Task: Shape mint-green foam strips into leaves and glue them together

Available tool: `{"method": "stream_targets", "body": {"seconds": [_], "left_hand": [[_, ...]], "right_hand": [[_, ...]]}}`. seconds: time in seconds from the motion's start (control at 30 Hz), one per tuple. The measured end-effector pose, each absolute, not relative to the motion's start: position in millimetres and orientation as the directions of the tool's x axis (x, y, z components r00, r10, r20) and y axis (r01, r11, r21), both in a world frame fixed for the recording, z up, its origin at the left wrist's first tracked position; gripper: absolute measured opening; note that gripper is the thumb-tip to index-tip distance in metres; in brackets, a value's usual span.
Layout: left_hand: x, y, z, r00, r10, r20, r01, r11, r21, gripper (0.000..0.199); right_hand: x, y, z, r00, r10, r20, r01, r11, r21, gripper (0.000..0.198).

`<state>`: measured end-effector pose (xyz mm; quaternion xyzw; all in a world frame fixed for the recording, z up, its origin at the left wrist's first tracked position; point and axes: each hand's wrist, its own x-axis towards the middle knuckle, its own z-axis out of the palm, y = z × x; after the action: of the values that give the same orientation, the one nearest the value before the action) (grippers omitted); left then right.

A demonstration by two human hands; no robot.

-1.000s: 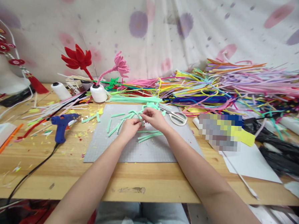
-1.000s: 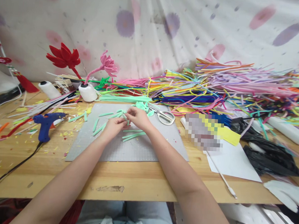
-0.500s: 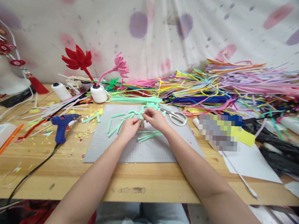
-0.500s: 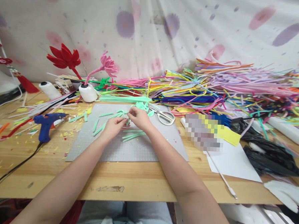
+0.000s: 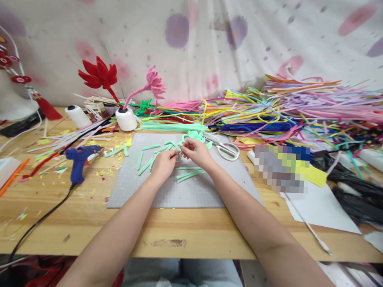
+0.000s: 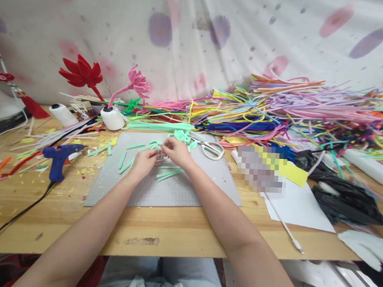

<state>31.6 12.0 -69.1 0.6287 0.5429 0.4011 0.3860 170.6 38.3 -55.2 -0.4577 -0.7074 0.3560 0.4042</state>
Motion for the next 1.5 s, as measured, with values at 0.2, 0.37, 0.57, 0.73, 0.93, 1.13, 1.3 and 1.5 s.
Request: {"method": "stream_targets", "body": {"seconds": [0.2,0.37,0.57,0.73,0.93,1.13,1.3,1.5], "left_hand": [[33.3,11.2,-67.2,0.099,0.994,0.053,0.296,-0.08,0.952,0.016],[36.6,7.6,-60.6,0.094,0.995,0.03,0.275,-0.055,0.96,0.016],[37.1,5.5,-57.5,0.153,0.988,0.022,0.235,-0.058,0.97,0.015],[37.0,5.5,-57.2,0.164,0.986,0.01,0.247,-0.051,0.968,0.014],[38.2,5.4,-55.0,0.179,0.982,-0.066,0.156,0.038,0.987,0.013],[32.4,1.8,-46.1,0.394,0.895,-0.208,-0.077,0.258,0.963,0.015],[31.8,0.9,-42.4,0.457,0.846,-0.275,-0.117,0.364,0.924,0.01],[33.1,2.0,-45.1,0.479,0.83,-0.286,-0.189,0.416,0.89,0.006]], "right_hand": [[170.6,34.3,-50.5,-0.224,0.931,0.288,0.354,0.353,-0.866,0.014],[170.2,34.4,-50.3,-0.216,0.938,0.271,0.326,0.331,-0.885,0.014],[169.5,37.7,-51.7,-0.215,0.967,0.139,0.046,0.152,-0.987,0.02],[170.8,35.7,-51.1,-0.253,0.966,0.054,-0.086,0.033,-0.996,0.027],[176.7,35.7,-52.5,-0.344,0.939,-0.004,-0.178,-0.07,-0.981,0.03],[190.5,40.1,-50.1,-0.499,0.865,-0.056,-0.259,-0.21,-0.943,0.03],[189.3,40.0,-51.5,-0.536,0.843,-0.047,-0.276,-0.228,-0.934,0.036],[179.1,38.8,-49.9,-0.454,0.89,-0.04,-0.377,-0.233,-0.896,0.038]]}}
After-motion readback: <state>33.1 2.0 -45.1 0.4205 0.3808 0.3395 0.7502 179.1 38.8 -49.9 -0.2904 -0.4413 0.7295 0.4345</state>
